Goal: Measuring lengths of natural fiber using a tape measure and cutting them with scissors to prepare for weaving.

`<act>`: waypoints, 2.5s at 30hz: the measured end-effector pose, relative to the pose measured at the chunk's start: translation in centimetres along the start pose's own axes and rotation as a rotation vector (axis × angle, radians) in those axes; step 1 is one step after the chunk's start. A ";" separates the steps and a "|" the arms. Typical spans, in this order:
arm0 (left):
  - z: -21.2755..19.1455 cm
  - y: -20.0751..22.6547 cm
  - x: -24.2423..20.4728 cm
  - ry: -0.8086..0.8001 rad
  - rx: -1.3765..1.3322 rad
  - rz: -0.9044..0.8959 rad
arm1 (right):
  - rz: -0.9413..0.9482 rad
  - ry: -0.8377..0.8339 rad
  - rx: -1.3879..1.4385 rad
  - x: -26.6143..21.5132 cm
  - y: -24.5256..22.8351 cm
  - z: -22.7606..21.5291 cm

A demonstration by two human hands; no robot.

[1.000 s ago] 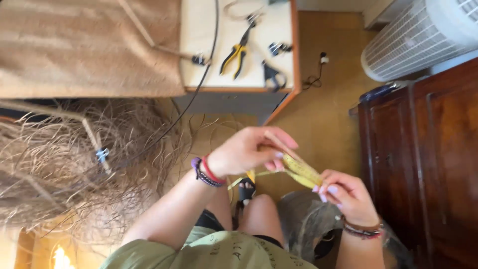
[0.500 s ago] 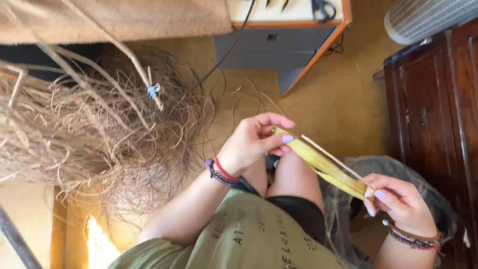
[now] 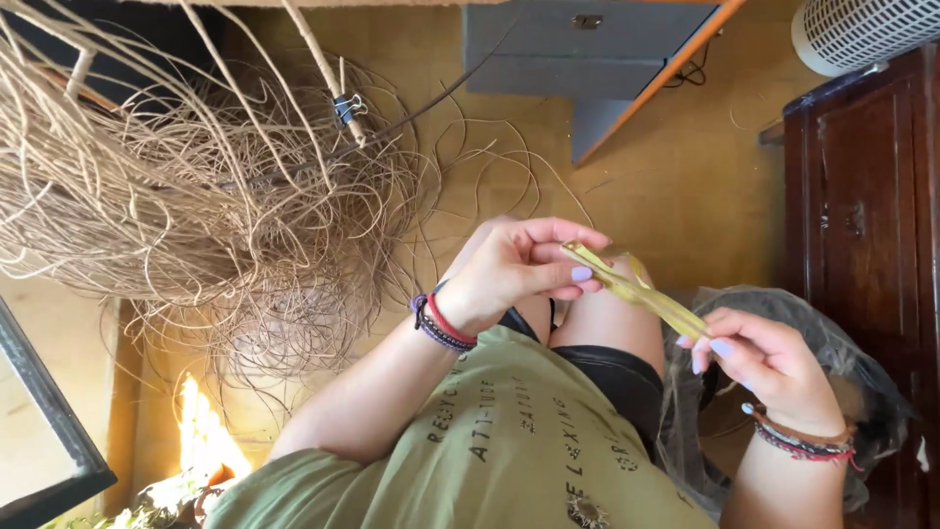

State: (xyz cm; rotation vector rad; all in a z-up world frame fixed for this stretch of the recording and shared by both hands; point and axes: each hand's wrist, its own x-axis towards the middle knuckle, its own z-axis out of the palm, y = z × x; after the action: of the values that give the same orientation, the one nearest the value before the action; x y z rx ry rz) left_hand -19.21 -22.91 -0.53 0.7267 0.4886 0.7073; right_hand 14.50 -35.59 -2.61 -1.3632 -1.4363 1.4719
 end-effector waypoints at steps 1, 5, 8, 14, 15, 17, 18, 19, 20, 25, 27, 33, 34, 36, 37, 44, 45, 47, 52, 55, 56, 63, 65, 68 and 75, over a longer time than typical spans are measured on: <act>-0.3 -0.4 0.0 0.002 -0.001 0.001 | 0.000 -0.002 0.000 0.3 -0.1 0.2; -1.5 -1.7 0.9 0.114 -0.028 -0.021 | -0.025 -0.045 0.020 1.4 -0.3 0.9; -2.1 -2.1 1.7 0.210 -0.030 -0.060 | 0.003 -0.043 -0.008 2.1 -0.3 1.3; -2.2 -3.0 3.1 0.277 -0.037 -0.057 | 0.049 0.023 -0.096 2.5 1.0 2.0; -2.2 -3.1 3.3 0.287 -0.042 -0.053 | 0.041 0.040 -0.136 2.8 0.9 2.1; -2.2 -2.9 3.5 0.297 -0.011 -0.029 | 0.057 0.069 -0.140 2.9 0.5 2.4; -2.1 -2.9 3.7 0.308 0.017 0.001 | 0.071 0.095 -0.149 3.0 0.3 2.4; -2.7 -3.1 4.1 0.305 0.018 -0.005 | 0.076 0.099 -0.146 3.1 0.4 2.3; -3.3 -3.3 4.3 0.332 0.062 0.045 | 0.075 0.141 -0.141 3.0 0.6 2.4; -6.5 -3.3 5.1 0.474 0.136 0.077 | 0.193 0.205 0.008 2.0 1.2 0.4; -7.5 -3.1 4.9 0.558 0.152 0.070 | 0.370 0.230 -0.197 1.5 0.1 -0.3; -11.0 -2.9 4.1 0.691 0.310 0.086 | 0.525 0.183 -0.298 -0.6 -0.1 -3.4; -11.1 -2.9 3.7 0.688 0.309 0.080 | 0.531 0.186 -0.296 -0.3 -0.6 -3.0; -11.6 -2.7 3.1 0.656 1.189 0.066 | 0.470 0.164 -0.395 0.2 -1.8 -2.3; -10.0 -2.6 3.4 0.650 1.191 0.063 | 0.474 0.167 -0.391 0.8 -2.3 -1.6; 1.7 -5.8 4.1 0.028 1.557 0.421 | 0.119 -0.016 -0.476 4.5 -4.4 2.7; 2.8 -6.9 3.9 -0.162 1.540 0.421 | 0.111 -0.026 -0.475 4.8 -4.7 3.1; 2.8 -7.1 3.9 -0.181 1.487 0.393 | 0.133 -0.029 -0.432 4.6 -5.0 3.1; 0.0 -6.1 4.2 -0.163 1.570 0.465 | 0.292 0.027 -0.344 2.7 -3.8 1.9; -3.7 -3.3 3.5 -0.051 1.741 0.531 | 0.358 0.087 -0.357 0.6 -3.0 -0.7; -5.0 -2.5 3.0 0.022 1.903 0.493 | 0.438 0.087 -0.382 -0.1 -2.7 -1.5; -8.9 -2.3 0.9 0.016 2.070 -0.246 | 0.378 0.001 -0.505 -0.3 -1.8 -1.4; -5.4 -2.7 1.9 -0.122 2.006 0.091 | 0.338 -0.029 -0.504 0.7 -2.6 -0.1; -0.1 -4.7 2.1 -0.285 1.710 0.361 | 0.229 -0.079 -0.535 2.1 -3.6 1.5; 3.9 -5.8 2.8 -0.303 1.491 0.447 | 0.188 -0.056 -0.317 2.7 -4.8 3.0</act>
State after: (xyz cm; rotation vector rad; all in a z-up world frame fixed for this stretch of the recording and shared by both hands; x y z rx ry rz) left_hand -12.51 -25.70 -2.72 2.3588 0.5313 0.5324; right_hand 10.02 -32.96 1.00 -1.7007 -1.6688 1.4510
